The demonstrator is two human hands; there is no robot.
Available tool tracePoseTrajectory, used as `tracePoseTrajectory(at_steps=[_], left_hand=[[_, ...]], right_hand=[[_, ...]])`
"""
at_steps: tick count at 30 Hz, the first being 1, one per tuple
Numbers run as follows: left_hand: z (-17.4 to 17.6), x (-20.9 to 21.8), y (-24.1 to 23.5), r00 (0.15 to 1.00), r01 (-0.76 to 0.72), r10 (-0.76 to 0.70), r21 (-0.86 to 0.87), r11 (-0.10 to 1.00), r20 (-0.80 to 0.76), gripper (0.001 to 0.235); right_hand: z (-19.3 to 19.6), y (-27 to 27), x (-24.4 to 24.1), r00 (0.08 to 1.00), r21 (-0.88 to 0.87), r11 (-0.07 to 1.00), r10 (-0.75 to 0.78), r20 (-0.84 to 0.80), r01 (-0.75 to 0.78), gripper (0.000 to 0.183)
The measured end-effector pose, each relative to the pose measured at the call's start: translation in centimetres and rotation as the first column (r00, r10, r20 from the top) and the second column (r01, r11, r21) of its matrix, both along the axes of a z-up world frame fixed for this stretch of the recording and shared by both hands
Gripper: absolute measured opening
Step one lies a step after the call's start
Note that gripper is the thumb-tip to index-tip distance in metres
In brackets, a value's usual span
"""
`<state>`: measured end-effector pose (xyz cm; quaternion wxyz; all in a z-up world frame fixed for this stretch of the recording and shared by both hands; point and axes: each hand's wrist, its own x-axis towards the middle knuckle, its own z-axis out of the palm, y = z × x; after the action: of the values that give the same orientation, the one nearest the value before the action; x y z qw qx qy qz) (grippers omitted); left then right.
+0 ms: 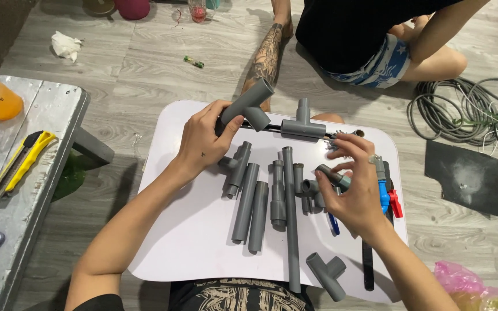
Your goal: The person assembles various gray PVC pipes and fittings on a white tray. They connect straight pipes, elbows, and T-joints to form a structure, occasionally disassembling and rearranging the components.
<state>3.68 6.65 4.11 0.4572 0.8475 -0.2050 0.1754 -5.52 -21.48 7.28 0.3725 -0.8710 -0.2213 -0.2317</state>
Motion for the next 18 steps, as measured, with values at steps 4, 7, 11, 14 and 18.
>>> tracePoseTrajectory(at_steps=[4, 7, 11, 14, 18], left_hand=[[0.0, 0.1, 0.0, 1.000, 0.009, -0.009, -0.019, 1.000, -0.024, 0.028], [0.4, 0.0, 0.0, 0.997, 0.065, -0.067, -0.038, 0.997, -0.042, 0.022], [0.4, -0.1, 0.1, 0.996, 0.092, -0.092, 0.007, 0.996, -0.012, 0.032], [0.3, -0.1, 0.2, 0.995, 0.091, -0.093, 0.047, 0.995, 0.028, 0.036], [0.5, -0.5, 0.0, 0.993, 0.093, -0.098, 0.071, 0.993, 0.068, 0.039]], right_hand=[[0.6, -0.1, 2.9, 0.998, -0.263, 0.964, -0.026, 0.050, 0.039, 0.051], [-0.6, -0.1, 6.6, 0.983, -0.542, 0.834, -0.003, 0.182, 0.103, 0.056], [-3.1, 0.5, 10.6, 0.968, -0.799, 0.588, -0.248, -0.030, 0.126, 0.065], [-4.4, 0.8, 12.1, 0.924, -0.846, 0.530, -0.347, -0.163, 0.050, 0.065], [-5.8, 0.3, 13.1, 0.917, -0.855, 0.516, -0.361, -0.168, 0.046, 0.053]])
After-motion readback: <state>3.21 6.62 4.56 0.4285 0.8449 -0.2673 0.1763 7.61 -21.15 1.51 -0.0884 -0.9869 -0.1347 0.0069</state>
